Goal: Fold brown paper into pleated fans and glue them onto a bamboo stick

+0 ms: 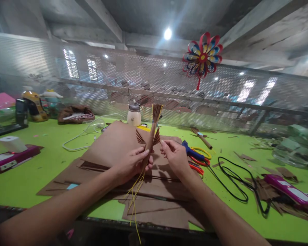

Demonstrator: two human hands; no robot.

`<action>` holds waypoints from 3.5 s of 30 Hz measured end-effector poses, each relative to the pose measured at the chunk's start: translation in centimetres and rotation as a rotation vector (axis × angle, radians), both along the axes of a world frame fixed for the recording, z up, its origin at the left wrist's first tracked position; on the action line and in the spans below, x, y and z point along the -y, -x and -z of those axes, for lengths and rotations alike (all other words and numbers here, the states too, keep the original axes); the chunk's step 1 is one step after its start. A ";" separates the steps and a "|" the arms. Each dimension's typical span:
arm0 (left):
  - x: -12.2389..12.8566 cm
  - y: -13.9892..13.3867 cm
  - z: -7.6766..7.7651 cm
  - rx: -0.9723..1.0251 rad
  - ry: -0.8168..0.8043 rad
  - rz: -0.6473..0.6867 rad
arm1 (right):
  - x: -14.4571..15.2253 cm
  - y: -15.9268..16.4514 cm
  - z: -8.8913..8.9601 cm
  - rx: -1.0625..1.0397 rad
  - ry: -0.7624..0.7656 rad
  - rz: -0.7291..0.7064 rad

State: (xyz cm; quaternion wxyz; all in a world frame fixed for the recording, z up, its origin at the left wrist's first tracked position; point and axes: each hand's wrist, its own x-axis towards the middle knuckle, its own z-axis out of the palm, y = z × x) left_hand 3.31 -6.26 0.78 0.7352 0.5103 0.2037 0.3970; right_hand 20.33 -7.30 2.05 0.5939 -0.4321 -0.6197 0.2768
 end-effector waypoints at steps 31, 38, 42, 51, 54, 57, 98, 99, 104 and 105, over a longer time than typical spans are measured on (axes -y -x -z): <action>0.1 0.2 0.0 -0.023 -0.062 0.062 | 0.5 0.9 0.3 0.270 -0.019 -0.057; 0.1 0.2 0.0 -0.012 -0.047 0.072 | 0.4 1.0 0.7 0.375 -0.078 -0.076; 0.2 0.2 0.0 0.015 -0.027 0.097 | 0.5 1.0 0.7 0.342 -0.057 -0.109; -0.3 0.6 -0.2 0.067 0.071 0.040 | 0.6 0.1 -0.1 0.455 -0.113 0.005; -0.6 0.8 -0.2 0.063 0.092 -0.011 | -0.9 -2.6 -0.6 0.510 -0.176 0.208; -0.8 0.8 -0.1 0.079 0.068 -0.035 | -3.2 -7.2 -0.7 0.740 -0.118 0.457; -1.8 1.2 0.1 0.170 0.133 -0.121 | 0.4 -3.9 -2.4 0.281 0.183 -0.320; -1.8 1.2 0.1 0.170 0.127 -0.120 | 0.5 -3.8 -2.4 0.293 0.177 -0.316; -1.8 1.2 0.2 0.178 0.089 -0.108 | 0.6 -3.8 -2.4 0.326 0.157 -0.314; -1.9 1.2 0.3 0.179 0.085 -0.109 | 0.6 -3.8 -2.4 0.325 0.159 -0.312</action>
